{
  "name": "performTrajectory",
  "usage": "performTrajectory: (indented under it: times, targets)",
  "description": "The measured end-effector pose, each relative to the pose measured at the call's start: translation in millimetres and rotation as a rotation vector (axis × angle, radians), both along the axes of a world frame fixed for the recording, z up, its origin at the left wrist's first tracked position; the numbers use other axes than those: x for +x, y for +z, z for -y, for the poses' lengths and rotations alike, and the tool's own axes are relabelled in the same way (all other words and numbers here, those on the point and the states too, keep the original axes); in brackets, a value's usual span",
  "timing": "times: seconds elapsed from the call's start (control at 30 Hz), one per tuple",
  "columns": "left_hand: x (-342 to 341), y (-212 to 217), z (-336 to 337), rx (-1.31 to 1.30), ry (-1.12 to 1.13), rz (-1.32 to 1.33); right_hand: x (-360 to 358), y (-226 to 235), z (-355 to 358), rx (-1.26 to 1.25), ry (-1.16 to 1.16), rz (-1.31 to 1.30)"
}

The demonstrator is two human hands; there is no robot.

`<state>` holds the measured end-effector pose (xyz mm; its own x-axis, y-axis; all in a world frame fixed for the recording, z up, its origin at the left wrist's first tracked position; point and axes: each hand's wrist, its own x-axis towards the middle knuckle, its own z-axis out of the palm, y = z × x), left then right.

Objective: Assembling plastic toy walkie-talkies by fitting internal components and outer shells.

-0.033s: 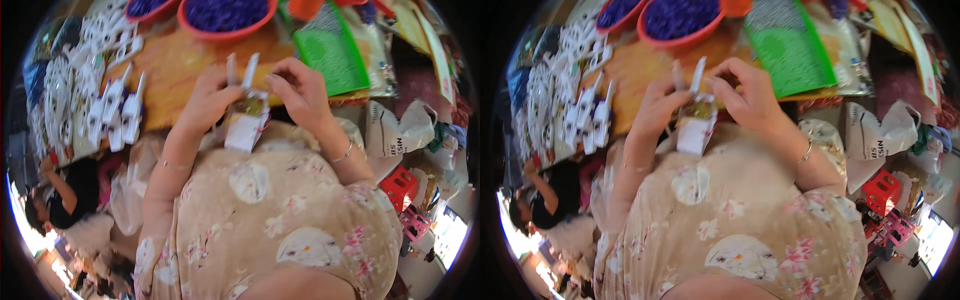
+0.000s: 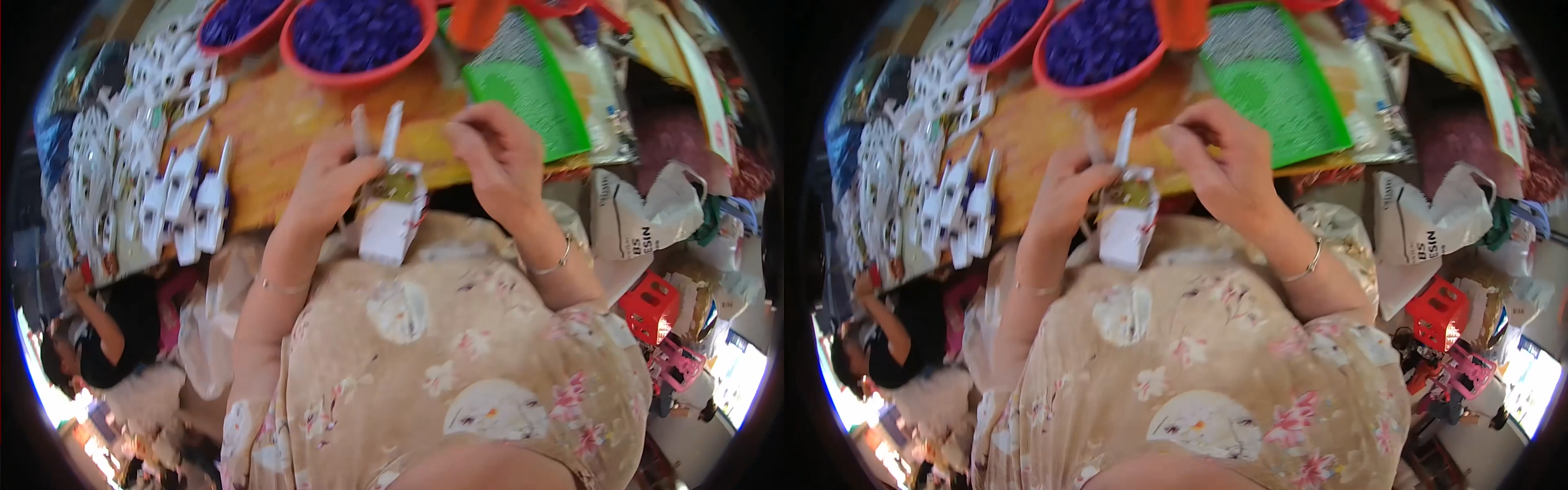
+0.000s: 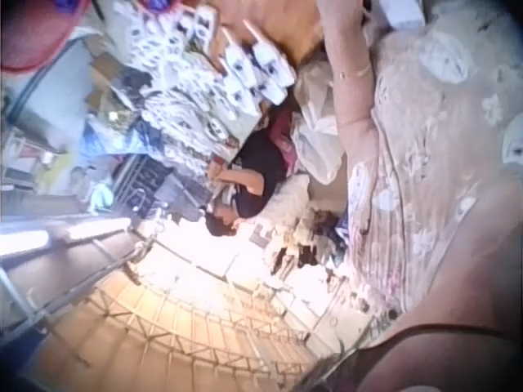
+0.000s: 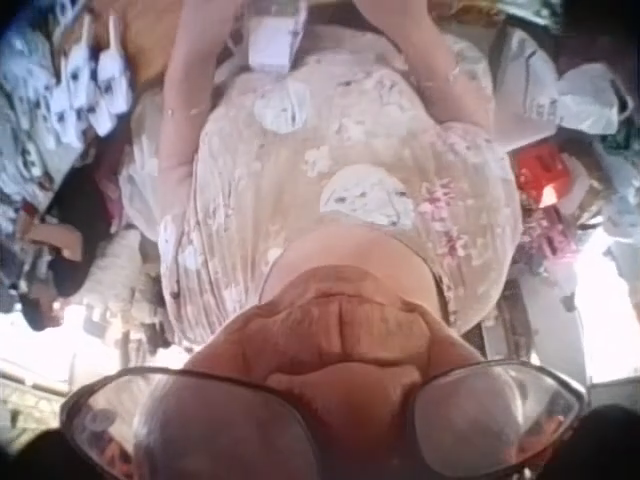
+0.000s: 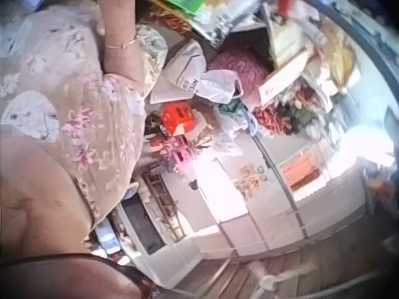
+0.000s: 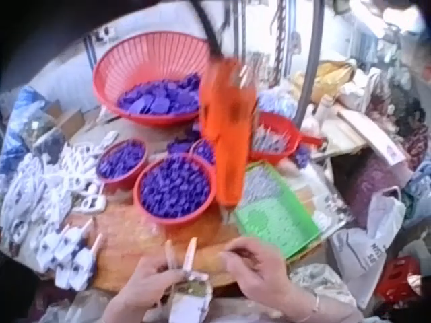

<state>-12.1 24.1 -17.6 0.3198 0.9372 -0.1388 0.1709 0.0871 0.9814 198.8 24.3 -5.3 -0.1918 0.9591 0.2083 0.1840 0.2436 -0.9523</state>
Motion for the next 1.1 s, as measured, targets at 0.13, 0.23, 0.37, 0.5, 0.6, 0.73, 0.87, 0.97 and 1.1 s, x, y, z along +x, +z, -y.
performTrajectory:
  times: [0.13,0.23,0.37,0.5,0.6,0.73,0.87,0.97,1.1]
  targets:
    - [0,2,2,-0.272,0.143,0.141,57,16,-41,0.358,-0.586,-0.441]
    - [5,6,-1,-0.355,0.139,0.237,96,25,-84,0.193,-0.675,-0.208]
    - [4,0,-8,-0.332,0.143,0.162,127,-3,-156,0.194,-0.571,0.042]
    - [2,-8,-8,-0.378,0.211,0.263,146,-8,-202,0.375,-0.671,0.453]
    - [1,-5,-9,-0.464,0.217,0.333,156,-9,-222,0.405,-0.616,0.749]
    - [-1,-15,-7,-0.496,0.227,0.325,142,5,-233,0.281,-0.511,1.006]
    - [3,-9,-6,-0.503,0.226,0.300,129,12,-240,0.193,-0.366,1.041]
    - [5,-6,-7,-0.508,0.223,0.305,130,12,-252,0.100,-0.323,1.135]
    - [7,-5,-6,-0.508,0.237,0.303,135,5,-259,0.078,-0.377,1.186]
